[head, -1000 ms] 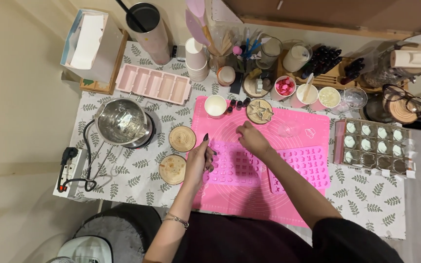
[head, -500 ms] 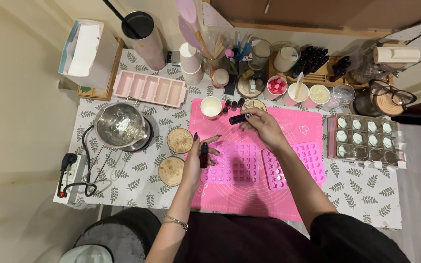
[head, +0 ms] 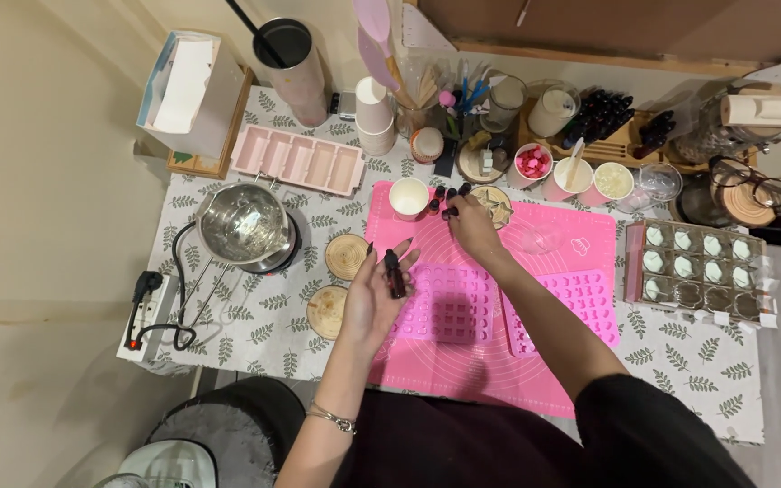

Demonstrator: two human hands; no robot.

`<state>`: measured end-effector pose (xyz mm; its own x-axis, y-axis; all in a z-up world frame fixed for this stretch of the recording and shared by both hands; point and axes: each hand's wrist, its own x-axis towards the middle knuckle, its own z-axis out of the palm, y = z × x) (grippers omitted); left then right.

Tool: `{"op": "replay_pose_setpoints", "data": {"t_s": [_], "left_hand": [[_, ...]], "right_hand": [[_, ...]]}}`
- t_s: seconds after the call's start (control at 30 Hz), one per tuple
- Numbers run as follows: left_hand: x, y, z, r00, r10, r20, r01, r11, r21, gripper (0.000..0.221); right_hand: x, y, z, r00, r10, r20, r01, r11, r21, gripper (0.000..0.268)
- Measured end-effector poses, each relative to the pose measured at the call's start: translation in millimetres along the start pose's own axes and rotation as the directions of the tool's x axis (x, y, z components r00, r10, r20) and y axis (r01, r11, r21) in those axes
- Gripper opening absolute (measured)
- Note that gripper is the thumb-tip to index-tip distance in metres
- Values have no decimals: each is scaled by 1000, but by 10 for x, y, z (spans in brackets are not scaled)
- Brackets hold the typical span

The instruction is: Inspecting and organizing small bottles of candle fragrances and dyes on a workspace.

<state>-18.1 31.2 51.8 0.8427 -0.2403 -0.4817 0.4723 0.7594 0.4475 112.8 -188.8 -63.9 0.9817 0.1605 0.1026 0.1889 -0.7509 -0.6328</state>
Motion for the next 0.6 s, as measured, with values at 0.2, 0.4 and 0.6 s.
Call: {"op": "replay_pose_setpoints", "data": {"t_s": [0.2, 0.4, 0.6], "left_hand": [[-172, 170, 311, 988, 42, 146, -31, 996, -79, 48], [-182, 178, 348, 970, 91, 224, -62, 989, -133, 48], [-97, 134, 394, 966, 96, 238, -66, 990, -128, 49]], "right_hand": [[82, 27, 174, 997, 60, 52, -48, 978, -204, 29], [-58, -160, 8, 999, 29, 36, -22, 984, -176, 36], [-262, -677, -448, 996, 12, -92, -10, 1000, 24, 32]]}}
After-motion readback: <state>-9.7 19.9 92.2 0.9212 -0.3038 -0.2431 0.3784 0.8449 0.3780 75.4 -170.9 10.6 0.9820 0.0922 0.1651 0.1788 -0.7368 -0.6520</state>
